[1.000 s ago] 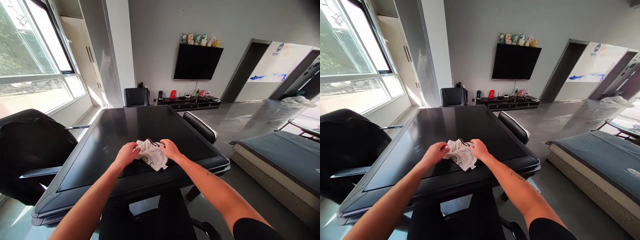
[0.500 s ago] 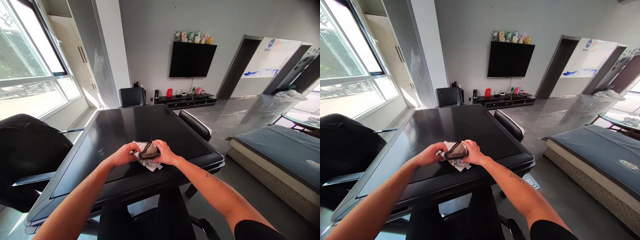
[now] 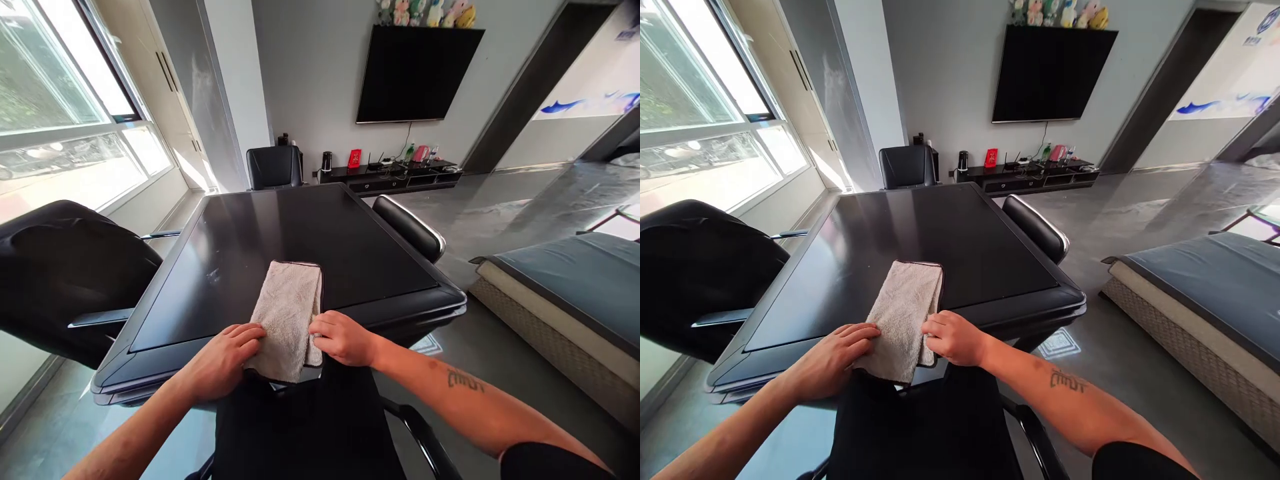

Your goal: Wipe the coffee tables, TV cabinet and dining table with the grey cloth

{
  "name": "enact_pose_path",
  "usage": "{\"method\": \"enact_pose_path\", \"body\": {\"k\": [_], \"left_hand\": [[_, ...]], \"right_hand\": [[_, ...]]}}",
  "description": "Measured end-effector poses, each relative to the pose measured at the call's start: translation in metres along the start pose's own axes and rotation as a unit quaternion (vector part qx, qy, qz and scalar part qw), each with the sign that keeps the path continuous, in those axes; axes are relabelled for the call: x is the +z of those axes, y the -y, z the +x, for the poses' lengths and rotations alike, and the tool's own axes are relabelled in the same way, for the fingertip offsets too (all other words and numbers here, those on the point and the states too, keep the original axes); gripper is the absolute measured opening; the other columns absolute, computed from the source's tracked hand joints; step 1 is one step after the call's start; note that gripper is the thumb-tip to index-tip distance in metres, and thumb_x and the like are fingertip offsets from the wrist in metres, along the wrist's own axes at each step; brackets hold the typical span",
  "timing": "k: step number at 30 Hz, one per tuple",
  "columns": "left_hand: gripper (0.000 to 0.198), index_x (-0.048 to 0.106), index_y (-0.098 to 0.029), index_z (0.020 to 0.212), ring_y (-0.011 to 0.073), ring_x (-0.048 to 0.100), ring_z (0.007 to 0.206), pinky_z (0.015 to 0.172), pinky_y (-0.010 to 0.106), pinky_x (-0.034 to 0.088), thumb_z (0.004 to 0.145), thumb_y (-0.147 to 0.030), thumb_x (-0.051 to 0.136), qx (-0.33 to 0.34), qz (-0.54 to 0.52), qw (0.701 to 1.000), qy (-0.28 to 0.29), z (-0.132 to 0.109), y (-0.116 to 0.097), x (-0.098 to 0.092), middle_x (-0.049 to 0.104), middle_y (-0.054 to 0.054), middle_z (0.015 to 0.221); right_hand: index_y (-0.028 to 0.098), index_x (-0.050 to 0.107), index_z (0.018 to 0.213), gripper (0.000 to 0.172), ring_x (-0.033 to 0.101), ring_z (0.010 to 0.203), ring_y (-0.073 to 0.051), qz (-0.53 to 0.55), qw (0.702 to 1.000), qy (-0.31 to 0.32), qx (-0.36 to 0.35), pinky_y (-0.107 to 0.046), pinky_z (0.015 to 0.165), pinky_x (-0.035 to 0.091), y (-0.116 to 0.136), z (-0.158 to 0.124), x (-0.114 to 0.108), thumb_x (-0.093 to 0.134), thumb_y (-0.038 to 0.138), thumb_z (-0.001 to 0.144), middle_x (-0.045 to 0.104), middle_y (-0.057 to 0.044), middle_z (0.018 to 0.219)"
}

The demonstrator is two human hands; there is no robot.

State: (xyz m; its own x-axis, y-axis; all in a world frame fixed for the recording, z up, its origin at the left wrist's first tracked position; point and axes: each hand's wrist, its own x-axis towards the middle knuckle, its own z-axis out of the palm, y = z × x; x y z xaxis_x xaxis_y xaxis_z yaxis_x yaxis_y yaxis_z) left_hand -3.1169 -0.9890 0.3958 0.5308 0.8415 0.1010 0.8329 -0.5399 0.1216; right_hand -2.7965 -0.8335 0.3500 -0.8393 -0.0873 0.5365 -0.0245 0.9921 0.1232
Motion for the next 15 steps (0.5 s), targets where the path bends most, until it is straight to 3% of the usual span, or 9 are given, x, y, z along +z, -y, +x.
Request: {"method": "enact_pose_path", "body": {"k": [5,9,12,15], "left_hand": [[0.046,0.059,-0.018,0.144,0.0327,0.061,0.135,0.117,0.05,0.048,0.098,-0.011,0.059,0.031,0.144,0.986,-0.074,-0.002,-0.022,0.038,0.069,0.014,0.141],[0.028,0.066,-0.018,0.129,0.0298,0.069,0.11,0.097,0.045,0.054,0.105,-0.012,0.053,0.06,0.127,0.986,-0.093,0.007,-0.033,0.052,0.074,0.012,0.119],[0.014,0.065,-0.022,0.109,0.0235,0.069,0.095,0.088,0.038,0.053,0.108,-0.019,0.051,-0.042,-0.029,0.989,-0.141,0.015,-0.036,0.04,0.073,0.006,0.102],[0.01,0.059,-0.023,0.104,0.0182,0.064,0.08,0.074,0.032,0.049,0.109,-0.028,0.052,-0.2,-0.171,0.945,-0.195,0.027,-0.036,0.018,0.069,0.0,0.092]], "right_hand": [[0.023,0.073,0.097,0.025,0.061,0.098,-0.021,-0.038,0.999,0.016,-0.01,-0.039,0.088,0.047,0.01,-0.005,0.005,0.052,0.012,0.106,0.075,-0.006,0.111],[0.025,0.074,0.105,0.027,0.06,0.093,-0.021,-0.023,1.0,0.015,0.005,-0.039,0.09,0.047,0.008,-0.005,0.008,0.049,0.015,0.108,0.074,-0.005,0.1],[0.025,0.074,0.1,0.028,0.061,0.093,-0.021,-0.004,1.0,0.016,0.005,-0.04,0.093,0.049,0.005,-0.007,0.01,0.049,0.014,0.107,0.073,-0.005,0.097],[0.024,0.074,0.098,0.028,0.063,0.109,-0.024,0.023,0.999,-0.012,0.018,-0.043,0.099,0.052,0.006,-0.011,0.012,0.051,0.008,0.101,0.074,-0.009,0.114]]}}
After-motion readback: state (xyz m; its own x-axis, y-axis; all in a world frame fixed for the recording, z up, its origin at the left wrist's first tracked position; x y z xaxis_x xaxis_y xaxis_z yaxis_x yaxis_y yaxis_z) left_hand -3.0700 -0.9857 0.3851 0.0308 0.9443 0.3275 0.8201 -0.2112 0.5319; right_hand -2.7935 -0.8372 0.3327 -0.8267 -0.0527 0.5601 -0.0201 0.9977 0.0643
